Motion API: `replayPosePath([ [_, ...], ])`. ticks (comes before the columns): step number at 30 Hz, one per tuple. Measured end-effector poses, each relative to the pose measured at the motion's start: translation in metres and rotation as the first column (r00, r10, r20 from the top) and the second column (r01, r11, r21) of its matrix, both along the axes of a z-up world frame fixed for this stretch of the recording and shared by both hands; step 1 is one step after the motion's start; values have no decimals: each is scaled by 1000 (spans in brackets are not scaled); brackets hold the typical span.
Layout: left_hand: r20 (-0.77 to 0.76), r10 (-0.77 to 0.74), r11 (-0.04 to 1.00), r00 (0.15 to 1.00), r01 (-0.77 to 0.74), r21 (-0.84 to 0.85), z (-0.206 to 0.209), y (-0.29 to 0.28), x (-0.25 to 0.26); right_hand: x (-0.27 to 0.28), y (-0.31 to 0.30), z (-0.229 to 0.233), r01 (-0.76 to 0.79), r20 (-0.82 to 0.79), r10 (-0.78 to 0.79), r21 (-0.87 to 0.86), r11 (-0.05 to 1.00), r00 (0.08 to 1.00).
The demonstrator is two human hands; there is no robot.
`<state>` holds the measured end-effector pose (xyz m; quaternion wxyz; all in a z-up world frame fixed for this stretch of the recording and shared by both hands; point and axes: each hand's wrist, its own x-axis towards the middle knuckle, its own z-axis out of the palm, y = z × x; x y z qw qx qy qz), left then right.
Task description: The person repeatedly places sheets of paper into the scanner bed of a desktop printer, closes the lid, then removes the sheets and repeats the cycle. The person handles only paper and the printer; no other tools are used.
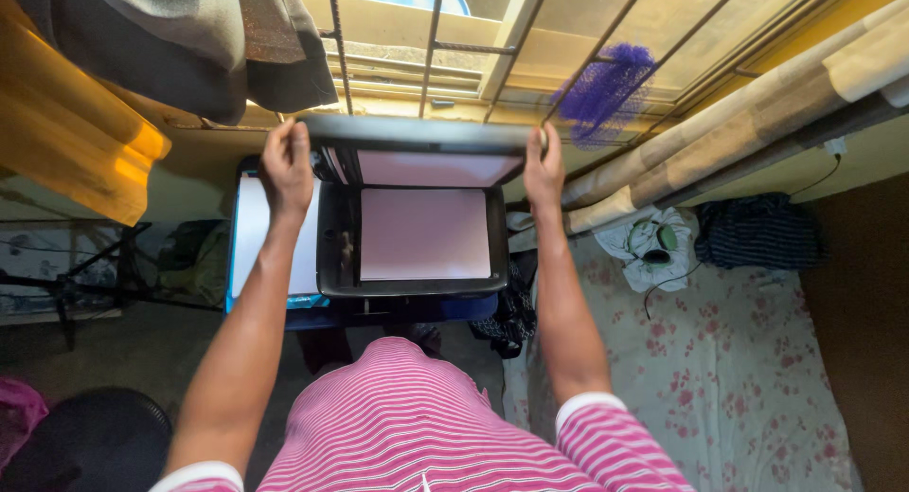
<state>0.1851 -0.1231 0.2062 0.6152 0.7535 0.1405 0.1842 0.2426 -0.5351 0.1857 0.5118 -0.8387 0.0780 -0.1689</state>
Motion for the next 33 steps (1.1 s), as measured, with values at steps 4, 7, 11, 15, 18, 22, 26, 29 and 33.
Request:
replayPosePath([
  [4,-209,168,936,963,-223,-274,-47,-6,-63,-68,-3,-45,112,-77,-91,325,939,993],
  [7,-294,210,936,932,-279,-213,-88,-25,-107,-128,-1,-88,212,-143,-185,201,956,972],
  [11,-183,275,939,944,-223,262,-132,-40,-144,-168,0,-140,233,-161,-229,12,972,960],
  [15,-234,223,958,946,-167,234,-163,-38,-160,-184,-1,-175,213,-196,-224,-74,974,955],
  [18,-343,225,958,912,-143,248,-182,-35,-159,-192,-1,-189,141,-224,-181,-184,973,958],
  [22,-298,224,934,928,-117,337,-201,-34,-154,-195,2,-195,92,-150,-131,-247,965,980],
  [26,-146,88,925,985,-27,378,-211,-22,-166,-193,6,-195,97,-155,-129,-197,976,979],
  [29,-187,-5,951,982,63,302,-214,-11,-170,-195,9,-195,106,-177,-135,-166,980,975],
  [33,-287,-10,955,958,94,280,-208,-7,-167,-196,12,-187,110,-192,-154,-221,969,969],
])
